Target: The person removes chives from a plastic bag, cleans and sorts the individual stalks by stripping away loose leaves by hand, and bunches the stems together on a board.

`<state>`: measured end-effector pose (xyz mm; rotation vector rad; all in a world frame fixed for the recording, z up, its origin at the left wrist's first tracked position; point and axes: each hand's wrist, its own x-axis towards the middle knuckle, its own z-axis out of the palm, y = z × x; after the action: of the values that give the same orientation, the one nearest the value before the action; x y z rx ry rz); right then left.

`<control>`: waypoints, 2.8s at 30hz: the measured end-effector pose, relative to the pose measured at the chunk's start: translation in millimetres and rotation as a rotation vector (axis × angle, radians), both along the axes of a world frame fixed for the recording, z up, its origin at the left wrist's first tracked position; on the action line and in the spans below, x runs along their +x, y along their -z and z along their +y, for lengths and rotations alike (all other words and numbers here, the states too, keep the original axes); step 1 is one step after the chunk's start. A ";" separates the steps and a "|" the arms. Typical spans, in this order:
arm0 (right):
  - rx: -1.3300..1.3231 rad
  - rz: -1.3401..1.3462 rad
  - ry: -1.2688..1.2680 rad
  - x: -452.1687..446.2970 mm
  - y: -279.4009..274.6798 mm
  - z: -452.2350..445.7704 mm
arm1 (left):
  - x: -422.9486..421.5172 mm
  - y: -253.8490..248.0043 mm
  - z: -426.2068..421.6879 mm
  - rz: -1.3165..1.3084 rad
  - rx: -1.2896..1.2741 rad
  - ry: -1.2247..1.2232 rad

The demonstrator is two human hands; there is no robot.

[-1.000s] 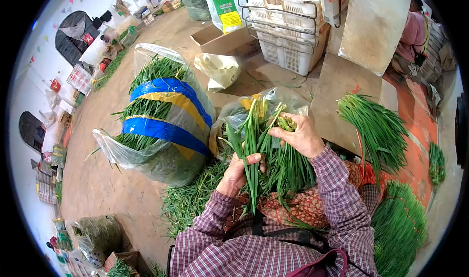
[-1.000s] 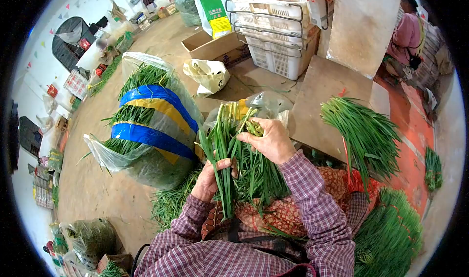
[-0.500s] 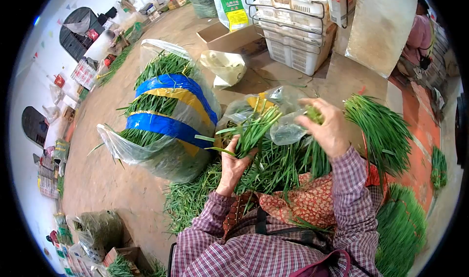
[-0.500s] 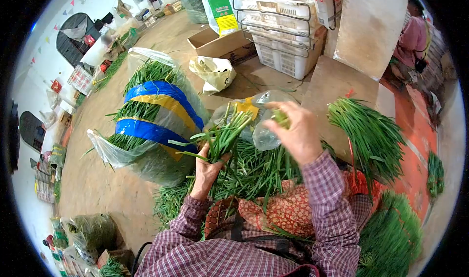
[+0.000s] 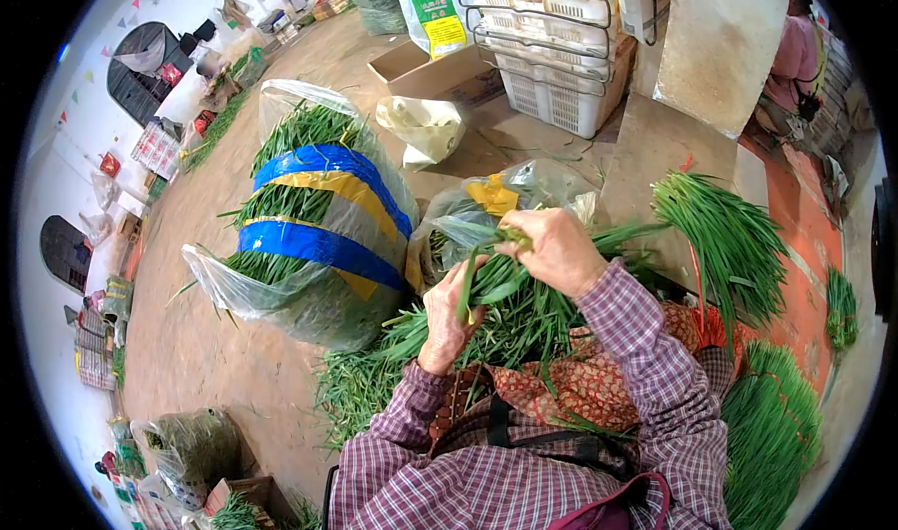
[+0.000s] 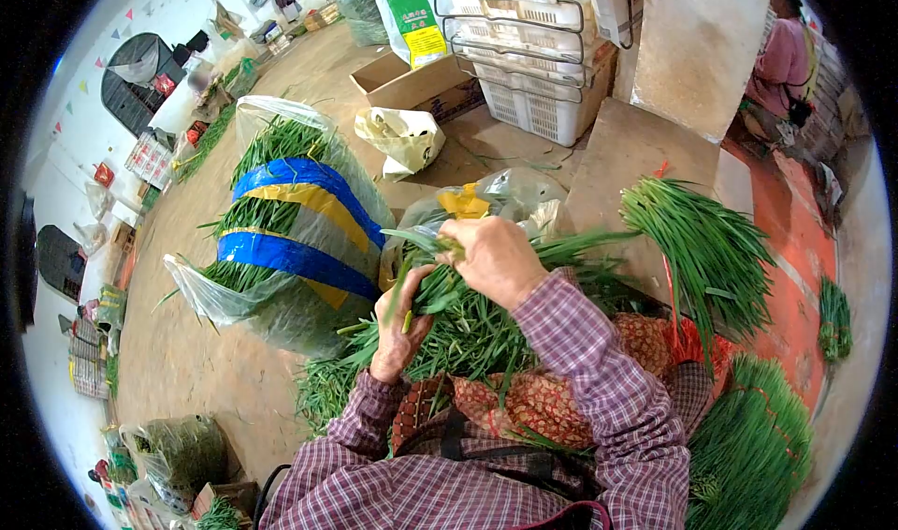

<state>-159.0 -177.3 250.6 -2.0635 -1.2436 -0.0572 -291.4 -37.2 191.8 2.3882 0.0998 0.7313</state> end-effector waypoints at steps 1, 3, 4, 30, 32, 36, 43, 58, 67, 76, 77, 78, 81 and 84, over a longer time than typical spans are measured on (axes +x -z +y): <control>0.101 0.146 -0.011 3.1 0.8 -1.5 | 0.0 -0.2 0.7 -0.013 0.039 0.005; 0.162 0.213 -0.045 4.8 -8.2 -11.5 | 2.1 7.2 4.8 -0.064 0.036 0.024; 0.222 0.427 -0.093 6.4 -10.1 -15.9 | 3.8 18.7 11.5 -0.047 -0.014 -0.014; 0.486 0.798 0.097 7.7 3.6 -12.0 | 15.7 17.5 -24.6 0.004 -0.829 0.102; 0.559 0.863 0.050 12.1 13.5 -14.4 | 10.3 5.9 -21.8 0.195 -1.309 0.261; 0.645 0.910 0.020 12.7 23.4 -19.7 | 11.6 27.6 -6.8 0.102 -1.737 0.442; 0.619 0.852 0.018 3.0 30.3 -16.9 | 29.5 8.8 -9.9 0.166 -1.561 0.430; 1.002 0.586 0.359 15.9 -8.9 -107.4 | 53.5 39.2 77.9 -0.063 -1.568 0.050; 0.529 0.544 0.229 2.8 -35.2 -79.2 | 34.3 -11.3 25.5 0.007 -1.447 0.058; 0.457 0.466 0.154 -6.2 6.1 -8.9 | 32.8 -17.5 -23.9 0.002 -1.419 0.119; 0.474 0.418 0.156 -6.6 6.6 -9.4 | 32.0 -18.1 -26.1 0.010 -1.432 0.113; 0.477 0.476 0.147 -6.5 7.0 -11.8 | 31.3 -17.8 -27.3 0.019 -1.446 0.105; 0.519 0.572 0.147 -4.3 12.4 -17.9 | 32.5 -16.8 -25.3 0.056 -1.524 0.203; 0.523 0.587 0.148 -0.2 16.8 -25.7 | 34.8 -16.4 -20.1 0.071 -1.529 0.202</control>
<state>-159.2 -202.9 233.7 -1.5476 -0.6281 0.1348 -256.6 -57.2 208.2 0.9265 0.3049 0.2398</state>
